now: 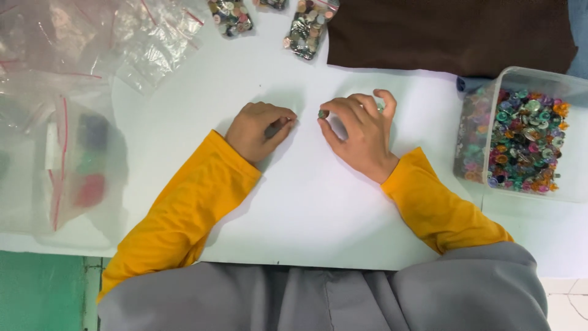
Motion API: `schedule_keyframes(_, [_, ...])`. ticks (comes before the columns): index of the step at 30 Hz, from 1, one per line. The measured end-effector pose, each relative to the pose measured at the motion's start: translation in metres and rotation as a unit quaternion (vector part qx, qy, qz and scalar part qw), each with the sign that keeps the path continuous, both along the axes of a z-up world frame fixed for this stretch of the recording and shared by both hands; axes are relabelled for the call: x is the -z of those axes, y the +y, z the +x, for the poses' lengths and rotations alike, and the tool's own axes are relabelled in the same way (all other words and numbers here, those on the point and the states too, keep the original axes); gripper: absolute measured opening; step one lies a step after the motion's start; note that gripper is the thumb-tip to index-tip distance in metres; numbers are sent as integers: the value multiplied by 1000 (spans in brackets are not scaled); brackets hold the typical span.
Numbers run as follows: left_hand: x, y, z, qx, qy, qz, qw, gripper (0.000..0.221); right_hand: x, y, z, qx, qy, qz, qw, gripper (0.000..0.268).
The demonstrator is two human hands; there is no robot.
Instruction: Sorting small buttons from a container and placing them into small plastic bags
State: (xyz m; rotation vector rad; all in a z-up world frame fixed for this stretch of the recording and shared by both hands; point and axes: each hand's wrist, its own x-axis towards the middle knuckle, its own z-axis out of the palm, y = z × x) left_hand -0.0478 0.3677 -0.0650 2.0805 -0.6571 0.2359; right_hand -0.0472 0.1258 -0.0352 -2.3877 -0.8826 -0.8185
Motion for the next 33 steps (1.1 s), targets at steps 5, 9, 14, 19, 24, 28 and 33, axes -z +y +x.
schedule_keyframes(5, [-4,-15,-5,10,-18,42,999,11,4,1,8,30,53,-4,998,18])
schedule_keyframes(9, [2,-28,-3,24,-32,54,998,8,1,0,8,42,73,-18,996,16])
schedule_keyframes(14, [13,-33,5,17,-57,64,996,9,6,-1,8,44,66,-22,997,14])
schedule_keyframes(19, [20,-32,3,13,-77,71,994,14,7,-1,6,44,74,-18,996,11])
schedule_keyframes(24, [16,-33,1,21,-96,90,991,22,11,-2,5,31,63,-22,997,8])
schedule_keyframes(28, [16,-34,-1,16,-116,101,988,22,14,-4,6,27,62,-39,997,7])
schedule_keyframes(33, [25,-35,-1,-5,-155,110,982,27,11,-4,2,31,57,-33,997,10])
